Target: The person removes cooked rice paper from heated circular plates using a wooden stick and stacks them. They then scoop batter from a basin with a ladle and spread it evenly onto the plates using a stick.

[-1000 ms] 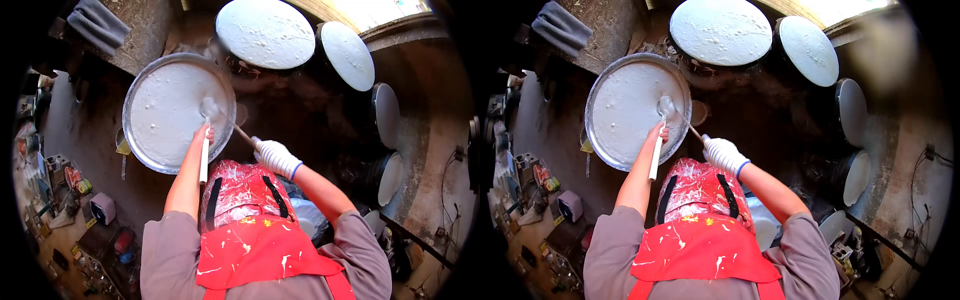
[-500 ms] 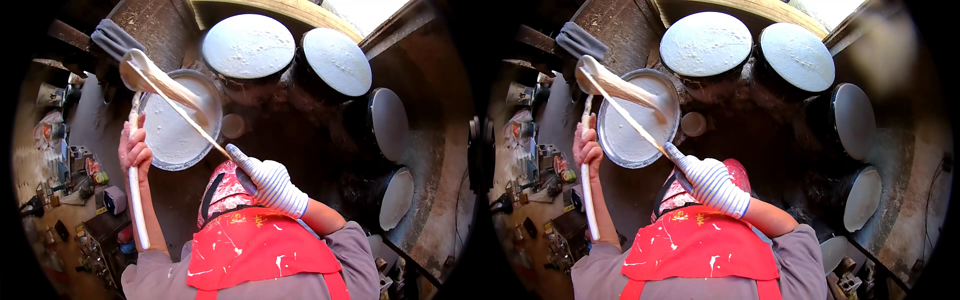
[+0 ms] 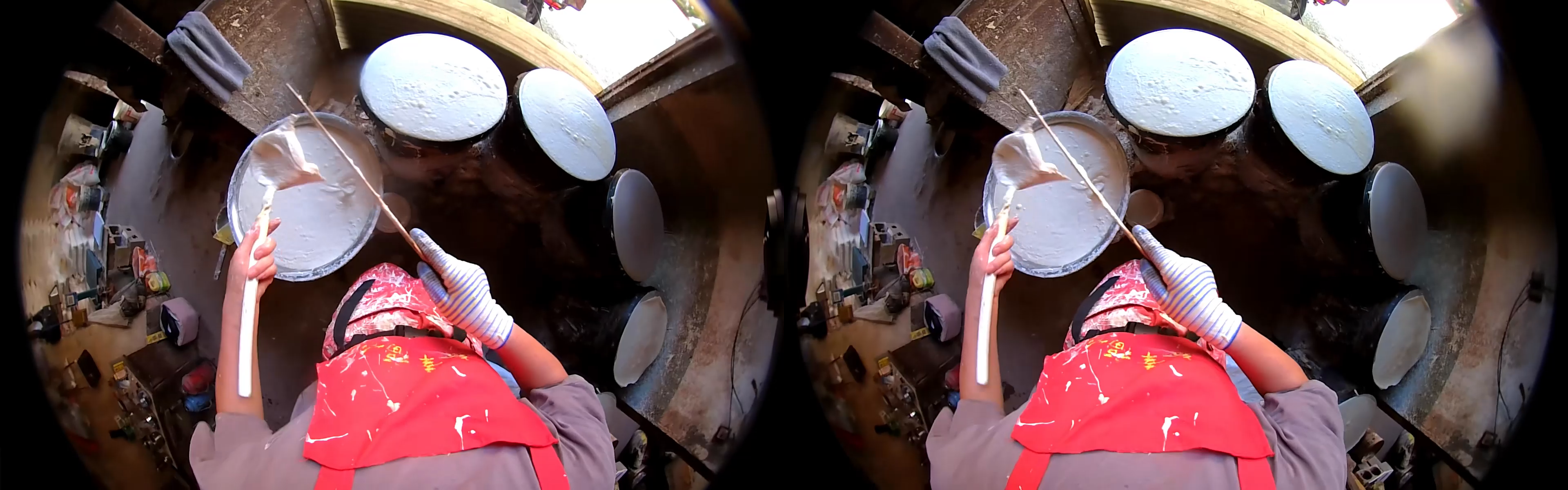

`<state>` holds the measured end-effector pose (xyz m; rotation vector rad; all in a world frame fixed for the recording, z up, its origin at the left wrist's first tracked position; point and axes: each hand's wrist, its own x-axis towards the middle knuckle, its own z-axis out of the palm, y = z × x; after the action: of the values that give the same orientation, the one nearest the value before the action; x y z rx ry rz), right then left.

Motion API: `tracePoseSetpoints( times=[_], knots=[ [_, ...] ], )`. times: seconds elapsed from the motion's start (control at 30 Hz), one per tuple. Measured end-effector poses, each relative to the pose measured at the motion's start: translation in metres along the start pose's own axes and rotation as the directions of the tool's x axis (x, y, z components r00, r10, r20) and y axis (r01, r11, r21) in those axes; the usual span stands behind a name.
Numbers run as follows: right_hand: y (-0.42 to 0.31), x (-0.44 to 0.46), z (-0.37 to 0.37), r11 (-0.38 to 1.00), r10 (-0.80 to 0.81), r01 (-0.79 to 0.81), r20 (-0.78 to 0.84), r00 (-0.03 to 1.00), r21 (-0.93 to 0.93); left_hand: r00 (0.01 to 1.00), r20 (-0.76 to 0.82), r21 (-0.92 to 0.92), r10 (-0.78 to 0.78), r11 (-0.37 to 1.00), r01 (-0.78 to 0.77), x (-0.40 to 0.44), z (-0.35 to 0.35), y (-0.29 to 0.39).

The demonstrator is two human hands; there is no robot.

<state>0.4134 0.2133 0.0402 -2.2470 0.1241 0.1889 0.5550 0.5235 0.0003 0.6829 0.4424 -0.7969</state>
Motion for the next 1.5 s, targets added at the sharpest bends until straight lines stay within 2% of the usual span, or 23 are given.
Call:
tracePoseSetpoints(
  times=[0.07,0.13,0.2,0.27,0.3,0.33,0.4,0.47,0.53,0.6,0.63,0.7,0.77,0.83,0.9,0.97,1.03,1.1,1.27,1.3,1.33,1.4,1.5],
  knots=[
    [0.004,0.008,0.011,0.988,-0.113,0.126,-0.144,0.983,0.085,0.984,-0.147,0.134,0.098,0.988,-0.078,0.002,-0.014,0.001],
    [-0.004,0.021,0.021,0.989,-0.091,0.101,-0.097,0.991,0.108,0.941,-0.325,0.199,0.093,0.98,-0.028,0.04,-0.048,-0.006],
    [-0.01,0.022,0.025,0.989,-0.074,0.081,-0.053,0.996,0.127,0.925,-0.376,0.044,-0.053,0.996,0.075,0.075,-0.083,-0.01],
    [-0.017,0.018,0.018,0.982,-0.014,-0.004,0.094,0.995,0.188,0.942,-0.335,0.105,0.033,0.994,0.003,0.048,-0.069,-0.014],
    [-0.011,0.012,0.02,0.964,-0.106,0.094,0.033,0.994,0.25,0.949,-0.295,0.171,0.116,0.983,-0.067,0.03,-0.065,-0.019],
    [-0.011,0.009,0.022,0.963,-0.102,0.091,0.03,0.994,0.252,0.949,-0.294,0.174,0.113,0.983,-0.063,0.019,-0.067,-0.023],
    [-0.006,-0.001,0.022,0.893,-0.027,-0.025,0.108,0.994,0.449,0.952,-0.241,0.161,0.187,0.975,-0.151,0.003,-0.07,-0.038],
    [0.002,-0.008,0.023,0.883,0.013,-0.074,0.133,0.991,0.464,0.949,-0.31,0.014,0.06,0.998,-0.059,0.019,-0.087,-0.054],
    [0.019,-0.021,0.026,0.758,0.118,-0.128,0.059,0.991,0.639,0.96,-0.282,-0.006,0.001,1.0,-0.002,0.033,-0.084,-0.074],
    [0.04,-0.042,0.018,0.729,0.169,-0.092,-0.048,0.984,0.678,0.977,-0.214,0.143,-0.018,0.989,0.049,0.047,-0.061,-0.091],
    [0.054,-0.057,0.01,0.731,0.251,-0.155,-0.051,0.967,0.665,0.979,-0.201,0.265,-0.032,0.96,0.086,0.057,-0.04,-0.101],
    [0.079,-0.087,-0.007,0.522,0.495,-0.179,-0.125,0.86,0.834,0.986,-0.146,0.481,-0.076,0.866,0.137,0.084,0.021,-0.128],
    [0.113,-0.124,-0.026,0.637,0.549,-0.1,-0.358,0.755,0.765,0.976,-0.007,0.607,-0.22,0.775,0.179,0.125,0.078,-0.169],
    [0.132,-0.166,-0.059,0.754,0.584,-0.151,-0.547,0.599,0.64,0.931,0.053,0.707,-0.361,0.672,0.22,0.146,0.158,-0.22],
    [0.159,-0.215,-0.086,0.858,0.509,-0.303,-0.756,0.41,0.414,0.847,0.139,0.758,-0.513,0.606,0.243,0.168,0.237,-0.284],
    [0.171,-0.257,-0.106,0.838,0.494,-0.409,-0.822,0.283,0.362,0.74,0.247,0.798,-0.626,0.564,0.211,0.186,0.307,-0.353],
    [0.184,-0.293,-0.12,0.805,0.359,-0.552,-0.918,0.165,0.216,0.667,0.333,0.78,-0.666,0.592,0.202,0.193,0.364,-0.428],
    [0.196,-0.305,-0.131,0.731,0.383,-0.646,-0.915,0.123,0.219,0.603,0.385,0.749,-0.699,0.619,0.238,0.198,0.409,-0.49],
    [0.279,-0.3,-0.144,0.458,0.493,-0.848,-0.87,-0.006,0.266,0.611,0.439,0.853,-0.658,0.519,-0.054,0.205,0.471,-0.593],
    [0.287,-0.304,-0.141,0.436,0.543,-0.844,-0.839,-0.03,0.312,0.612,0.47,0.862,-0.636,0.478,-0.166,0.211,0.475,-0.602],
    [0.286,-0.304,-0.141,0.43,0.541,-0.84,-0.839,-0.053,0.33,0.597,0.472,0.866,-0.648,0.469,-0.176,0.213,0.481,-0.606],
    [0.279,-0.304,-0.14,0.366,0.694,-0.826,-0.717,-0.066,0.429,0.593,0.495,0.868,-0.635,0.393,-0.303,0.217,0.489,-0.612],
    [0.287,-0.272,-0.151,0.392,0.621,-0.79,-0.769,-0.151,0.471,0.564,0.51,0.856,-0.65,0.321,-0.405,0.234,0.491,-0.626]
  ],
)
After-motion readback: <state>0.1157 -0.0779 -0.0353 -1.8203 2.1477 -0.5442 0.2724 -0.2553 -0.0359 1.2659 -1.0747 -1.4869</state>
